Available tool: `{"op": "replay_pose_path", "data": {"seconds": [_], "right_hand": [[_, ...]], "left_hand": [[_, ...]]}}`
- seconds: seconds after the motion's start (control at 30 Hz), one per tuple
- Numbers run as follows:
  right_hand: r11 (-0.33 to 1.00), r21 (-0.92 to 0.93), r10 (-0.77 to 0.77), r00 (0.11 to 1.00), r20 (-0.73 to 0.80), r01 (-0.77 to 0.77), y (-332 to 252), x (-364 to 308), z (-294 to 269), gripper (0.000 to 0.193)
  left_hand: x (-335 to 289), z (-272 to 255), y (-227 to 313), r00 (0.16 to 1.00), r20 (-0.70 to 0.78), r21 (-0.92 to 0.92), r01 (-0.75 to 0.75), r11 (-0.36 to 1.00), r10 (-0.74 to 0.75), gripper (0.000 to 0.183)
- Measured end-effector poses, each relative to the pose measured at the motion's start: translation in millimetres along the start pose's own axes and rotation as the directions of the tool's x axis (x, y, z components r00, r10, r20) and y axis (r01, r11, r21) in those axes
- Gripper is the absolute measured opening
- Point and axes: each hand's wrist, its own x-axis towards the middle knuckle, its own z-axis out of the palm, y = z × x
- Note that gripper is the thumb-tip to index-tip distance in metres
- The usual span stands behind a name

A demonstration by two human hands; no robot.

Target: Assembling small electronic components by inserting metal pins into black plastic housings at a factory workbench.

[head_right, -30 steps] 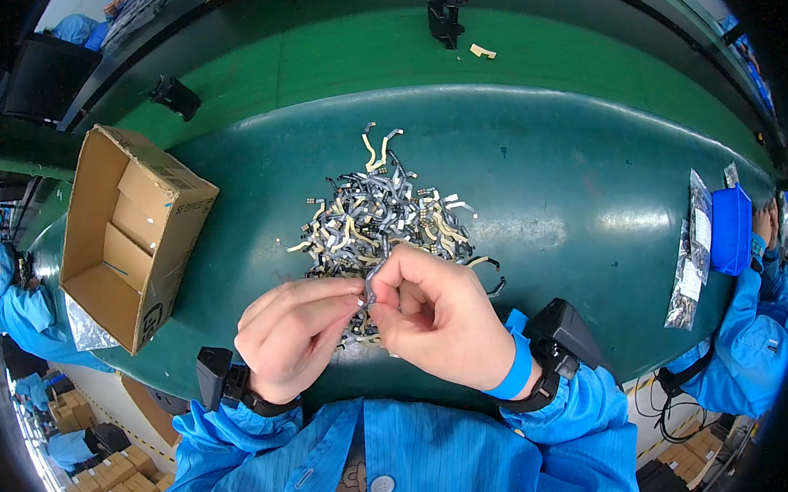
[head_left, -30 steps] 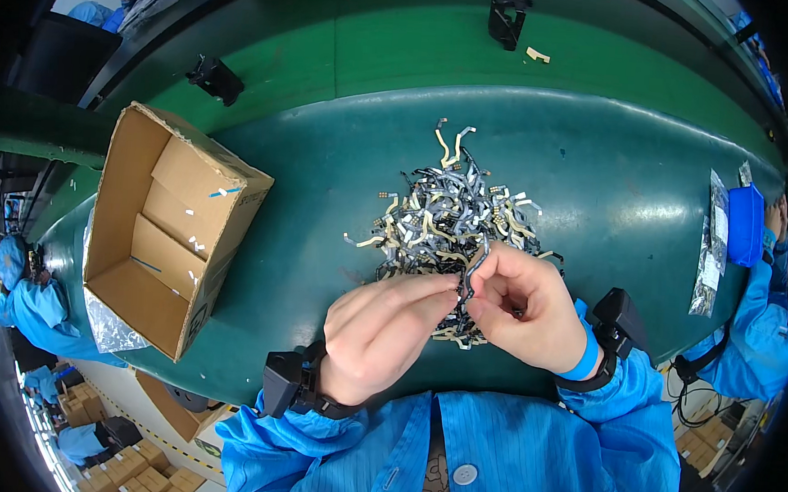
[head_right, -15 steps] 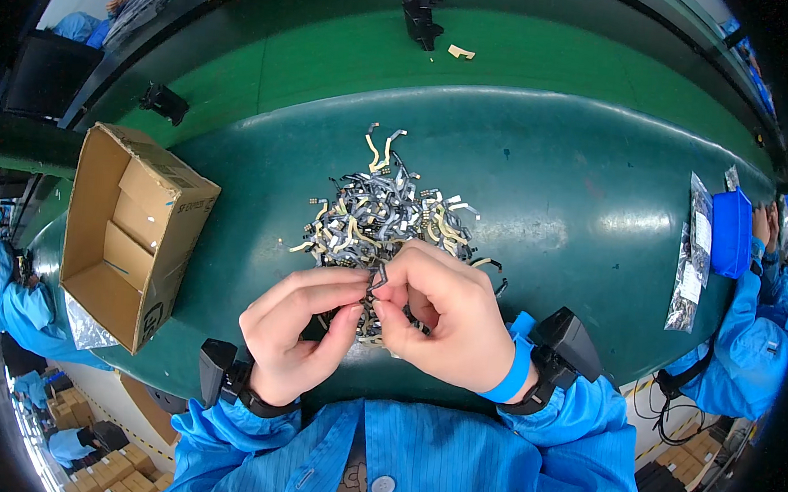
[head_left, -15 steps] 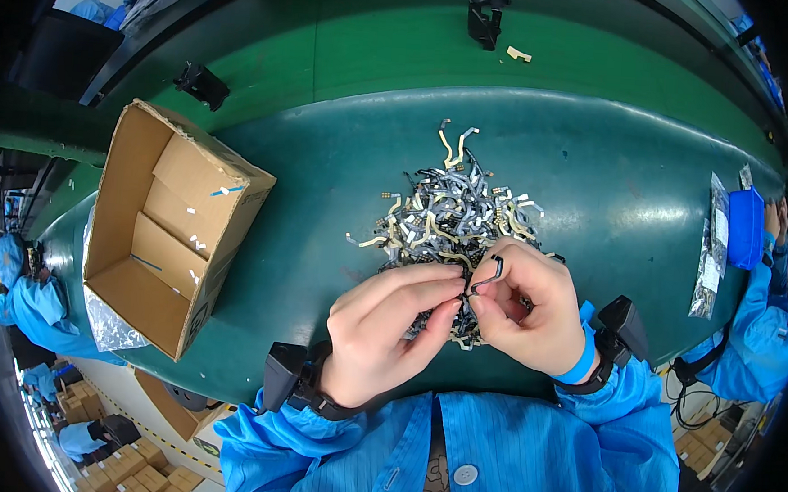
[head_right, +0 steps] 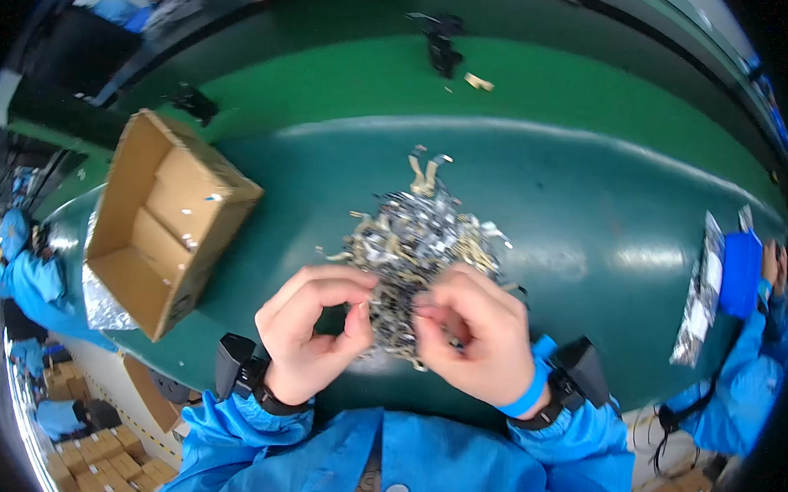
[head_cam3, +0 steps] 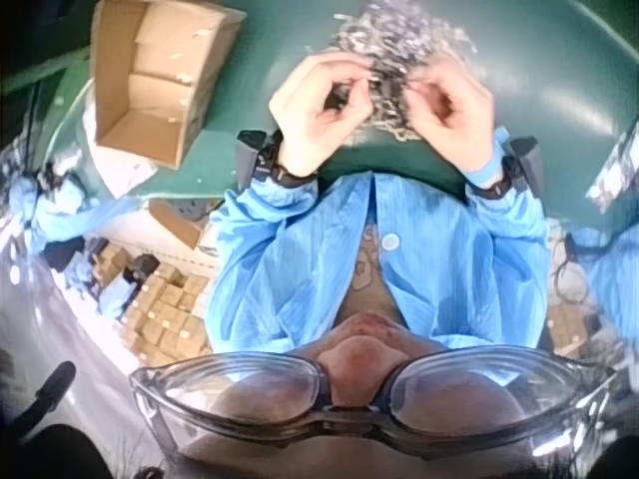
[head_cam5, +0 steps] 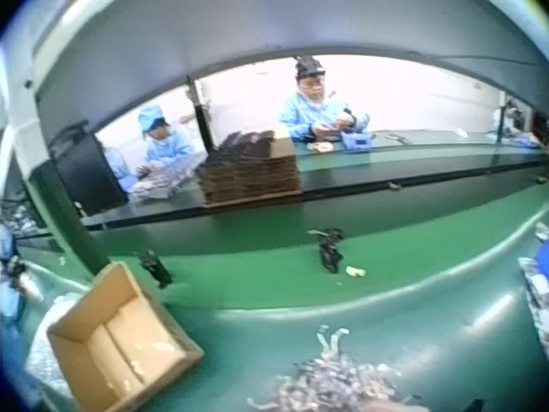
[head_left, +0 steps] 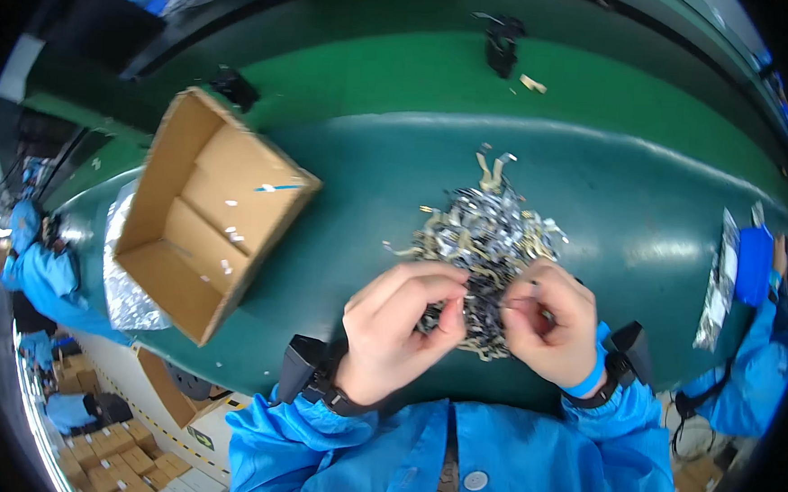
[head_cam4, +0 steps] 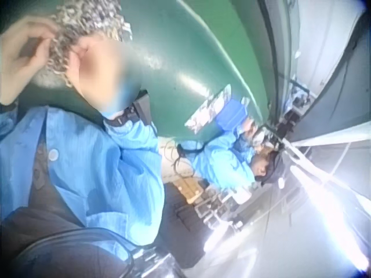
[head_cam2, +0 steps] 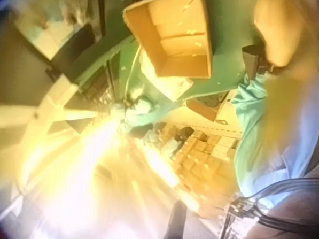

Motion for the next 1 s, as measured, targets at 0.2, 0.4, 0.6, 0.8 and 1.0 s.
{"op": "replay_pose_path", "data": {"seconds": [0.2,0.4,0.6,0.8,1.0], "right_hand": [[0.989,0.113,0.113,0.977,-0.179,-0.094,5.8,-11.5,-4.0,0.012],[0.98,0.15,0.157,0.971,-0.182,-0.13,2.4,-7.7,-1.5,0.01],[0.964,0.208,0.201,0.964,-0.175,-0.163,3.3,-7.4,-0.2,0.01],[0.946,0.258,0.238,0.96,-0.15,-0.194,0.7,-10.0,-3.6,0.011],[0.866,0.436,0.321,0.941,-0.108,-0.245,5.0,-11.7,-5.3,0.014]], "left_hand": [[25.7,-76.3,11.5,0.855,-0.449,0.508,0.003,0.861,0.261,0.02],[30.7,-125.1,-14.8,0.906,-0.424,0.711,0.325,0.624,0.012,0.013],[29.9,-134.3,-15.1,0.877,-0.474,0.697,0.43,0.574,-0.081,0.008],[27.5,-143.9,-26.8,0.877,-0.477,0.701,0.414,0.58,-0.049,0.01],[32.1,-106.2,2.9,0.892,-0.438,0.597,0.2,0.776,0.107,0.01]]}}
